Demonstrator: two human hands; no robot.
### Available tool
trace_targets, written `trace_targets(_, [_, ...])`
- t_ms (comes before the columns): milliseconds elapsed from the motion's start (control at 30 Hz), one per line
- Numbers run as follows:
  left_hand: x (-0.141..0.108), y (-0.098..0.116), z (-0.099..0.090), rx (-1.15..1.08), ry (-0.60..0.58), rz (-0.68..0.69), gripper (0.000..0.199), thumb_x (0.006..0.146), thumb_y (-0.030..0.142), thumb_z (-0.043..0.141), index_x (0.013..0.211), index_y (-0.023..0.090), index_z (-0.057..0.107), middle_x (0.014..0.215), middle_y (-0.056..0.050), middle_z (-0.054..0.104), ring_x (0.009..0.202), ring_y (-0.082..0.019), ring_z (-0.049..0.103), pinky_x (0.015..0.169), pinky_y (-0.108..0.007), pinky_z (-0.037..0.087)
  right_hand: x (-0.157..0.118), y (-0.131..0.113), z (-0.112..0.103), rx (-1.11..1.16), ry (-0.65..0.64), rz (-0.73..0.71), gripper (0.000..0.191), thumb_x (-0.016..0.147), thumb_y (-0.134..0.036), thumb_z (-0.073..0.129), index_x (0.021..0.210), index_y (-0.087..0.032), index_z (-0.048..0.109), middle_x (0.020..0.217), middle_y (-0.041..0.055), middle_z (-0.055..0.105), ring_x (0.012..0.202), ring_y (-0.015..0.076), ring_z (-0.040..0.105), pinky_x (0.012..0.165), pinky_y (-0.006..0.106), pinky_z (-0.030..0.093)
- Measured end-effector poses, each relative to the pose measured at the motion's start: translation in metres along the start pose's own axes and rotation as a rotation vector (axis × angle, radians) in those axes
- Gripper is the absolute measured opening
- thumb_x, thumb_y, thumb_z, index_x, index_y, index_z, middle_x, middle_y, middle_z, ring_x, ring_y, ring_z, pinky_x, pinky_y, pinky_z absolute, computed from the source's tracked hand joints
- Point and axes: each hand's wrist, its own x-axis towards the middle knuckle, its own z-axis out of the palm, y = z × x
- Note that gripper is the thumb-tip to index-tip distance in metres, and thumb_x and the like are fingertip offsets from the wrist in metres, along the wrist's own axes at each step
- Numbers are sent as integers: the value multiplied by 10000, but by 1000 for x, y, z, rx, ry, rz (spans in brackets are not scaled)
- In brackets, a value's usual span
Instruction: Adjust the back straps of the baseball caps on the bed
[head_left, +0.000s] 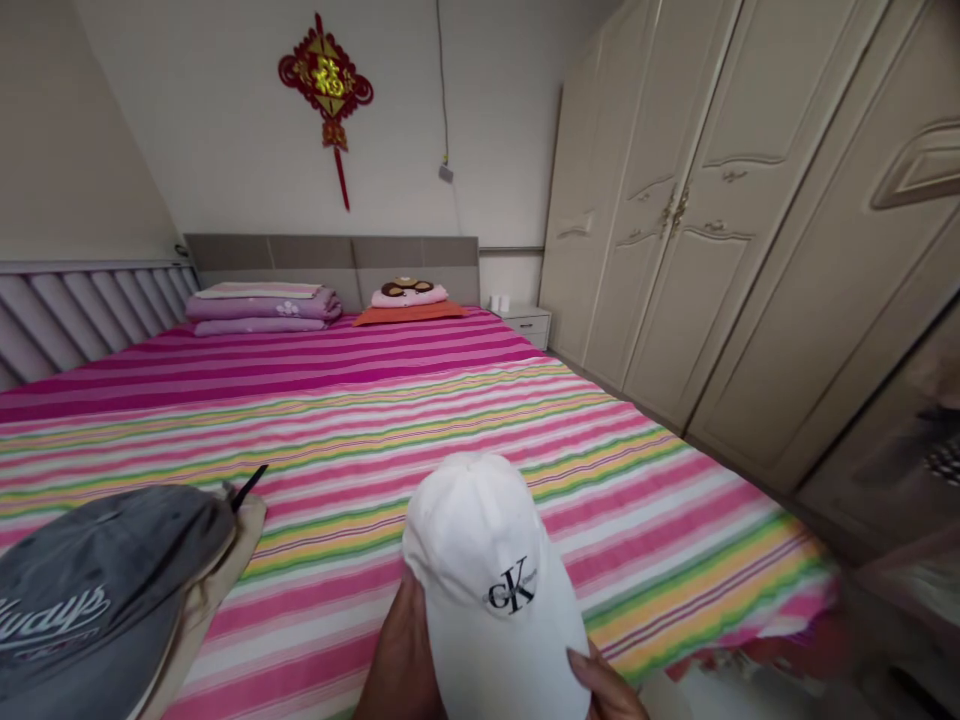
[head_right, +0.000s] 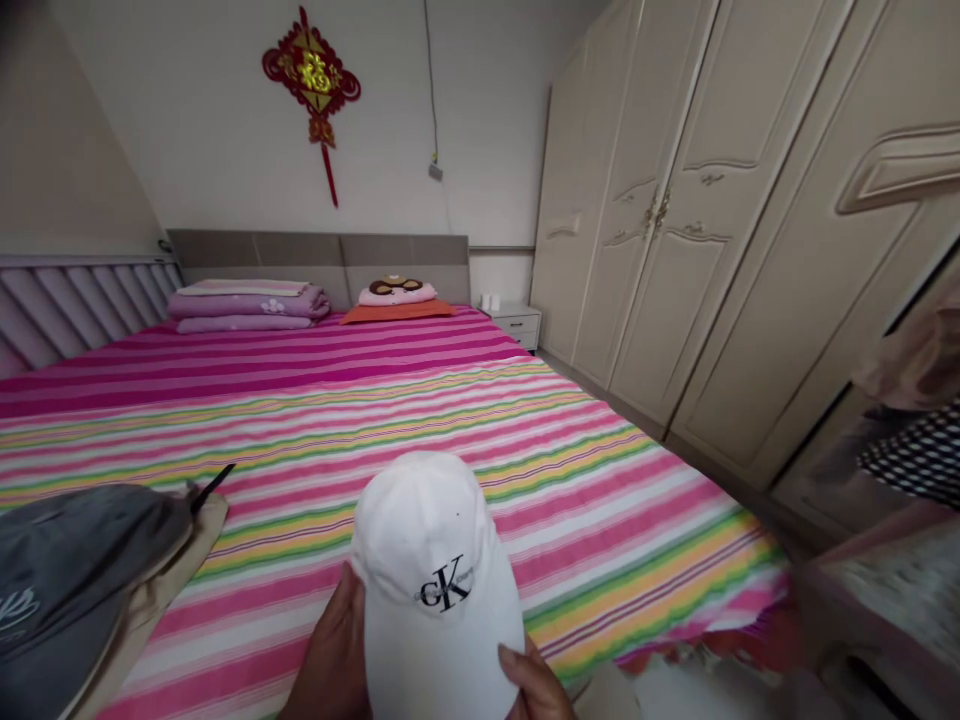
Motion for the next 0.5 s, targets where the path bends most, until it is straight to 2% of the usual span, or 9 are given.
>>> trace_targets(67, [2,-2,-14,25,32,77,482,792,508,431,1199,261,510,1249,-42,535,1190,-248,427,1012,-410,290,4,-22,3,-17,-17,-49,276,653,-253,677,918,-178,688,976,87,689,913,259,620,923,424,393])
trace_targets(133, [1,-1,-32,121,85,109,445,763,492,495,1137,261,558,1224,-56,555,1151,-244,468,995,-409,313,13,-49,3,-46,-5,-115,191,665,-205,678,853,-174,698,871,64,716,825,208,646,909,370,417])
trace_targets(200, [-2,-1,-51,321,171,127,404,712,484,570,1021,230,628,1057,-89,650,1018,-253,564,935,-410,372,25,-77,0,-69,21,-165,182,652,-187,692,830,-150,696,837,64,720,805,200,650,891,346,437])
trace_targets(300, [-7,-5,-71,580,161,105,385,640,464,651,894,176,677,870,-108,694,867,-254,618,843,-390,434,46,-113,-6,-111,119,-270,181,687,-141,647,865,-154,675,831,51,721,795,188,654,846,334,480])
trace_targets(367, [-10,-8,-75,633,151,126,394,617,468,669,873,169,685,847,-105,697,847,-248,622,816,-371,449,59,-133,-10,-137,184,-340,210,731,-93,577,918,-156,651,833,41,720,796,167,655,815,295,503])
trace_targets(500, [-13,-15,-71,576,243,205,394,582,493,683,825,183,691,808,-88,705,790,-234,634,773,-352,462,76,-165,-19,-184,269,-381,240,753,-23,490,898,-160,623,779,11,718,738,124,660,725,215,534])
